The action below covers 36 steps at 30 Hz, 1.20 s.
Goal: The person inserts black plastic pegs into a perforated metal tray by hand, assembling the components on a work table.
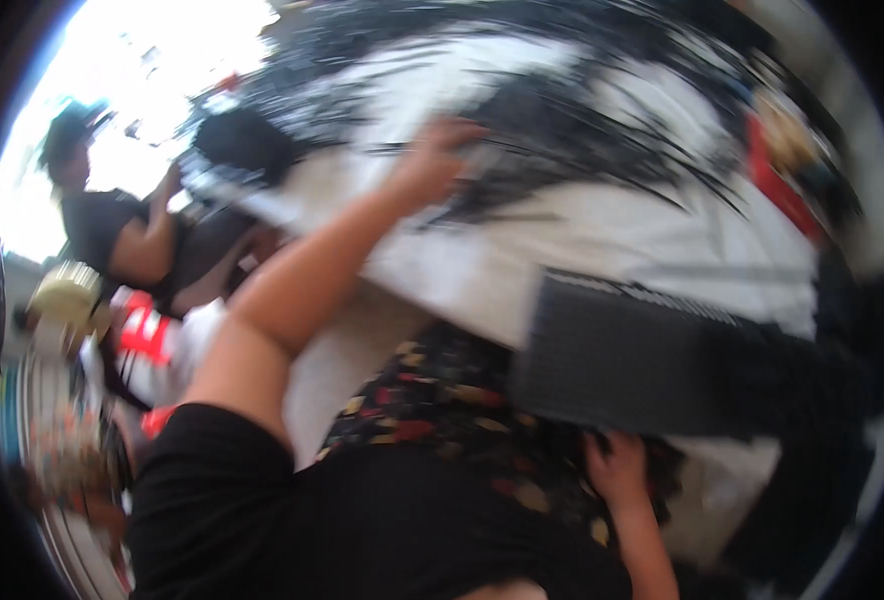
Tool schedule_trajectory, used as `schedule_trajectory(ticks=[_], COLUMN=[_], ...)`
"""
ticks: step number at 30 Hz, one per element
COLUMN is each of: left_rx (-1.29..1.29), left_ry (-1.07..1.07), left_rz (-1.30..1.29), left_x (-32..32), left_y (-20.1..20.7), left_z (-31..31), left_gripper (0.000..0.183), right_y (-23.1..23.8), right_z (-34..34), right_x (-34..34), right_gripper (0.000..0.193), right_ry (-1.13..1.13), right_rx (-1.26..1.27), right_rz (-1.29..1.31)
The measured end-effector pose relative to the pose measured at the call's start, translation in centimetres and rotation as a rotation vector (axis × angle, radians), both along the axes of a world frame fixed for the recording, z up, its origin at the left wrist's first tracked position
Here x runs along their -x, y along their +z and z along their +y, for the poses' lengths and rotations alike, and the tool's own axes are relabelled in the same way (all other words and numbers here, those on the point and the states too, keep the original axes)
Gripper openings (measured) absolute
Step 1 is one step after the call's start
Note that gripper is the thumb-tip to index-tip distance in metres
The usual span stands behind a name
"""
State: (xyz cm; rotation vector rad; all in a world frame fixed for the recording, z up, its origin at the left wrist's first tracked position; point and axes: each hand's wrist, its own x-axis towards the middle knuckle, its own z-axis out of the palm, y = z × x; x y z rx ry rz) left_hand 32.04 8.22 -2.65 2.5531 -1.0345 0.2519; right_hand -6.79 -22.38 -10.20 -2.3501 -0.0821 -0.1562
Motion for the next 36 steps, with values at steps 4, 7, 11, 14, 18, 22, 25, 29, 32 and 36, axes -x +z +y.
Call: schedule_trajectory(ticks=[4,7,11,14,18,22,25,29,32,36], left_rx=[0.187,0.17,-0.072,-0.043,-0.008,-0.224,-0.385,-0.577,-0.492,-0.383], left_ry=[0.188,-0.091,-0.099,0.005,0.221,0.345,0.353,0.461,0.528,0.426], left_rz=[-0.059,-0.098,-0.136,-0.133,-0.113,-0.076,0.03,0.239,0.323,0.455], left_x=[4.8,7.0,4.6,1.9,0.0,-0.5,-1.1,-4.7,-7.9,-9.3], left_y=[-0.9,-1.4,-4.7,-6.0,-4.3,-1.0,1.4,1.9,1.8,3.6], left_z=[-7.2,-9.1,-11.0,-11.3,-9.4,-5.9,-4.8,-5.2,-4.1,-4.0], left_gripper=[0.062,0.071,0.065,0.052,0.054,0.108,0.14,0.154,0.144,0.088], right_y=[0.8,-1.2,-1.5,-0.6,0.1,0.0,1.4,0.9,1.4,1.7], right_z=[-1.4,-0.1,0.3,0.3,0.1,0.2,0.8,0.1,0.3,0.2], right_x=[0.4,-0.4,-0.6,-0.1,0.0,-0.2,-0.6,0.0,-0.2,0.1], right_gripper=[0.03,0.022,0.026,0.03,0.027,0.041,0.036,0.038,0.041,0.043], right_ry=[0.019,-0.036,-0.028,-0.087,-0.063,-0.069,0.004,-0.033,-0.027,-0.019], right_rx=[-0.033,-0.019,-0.005,-0.134,-0.175,-0.039,-0.038,-0.045,-0.077,0.036], right_rz=[0.181,0.111,0.098,0.181,0.138,0.156,0.094,0.162,0.196,0.158])
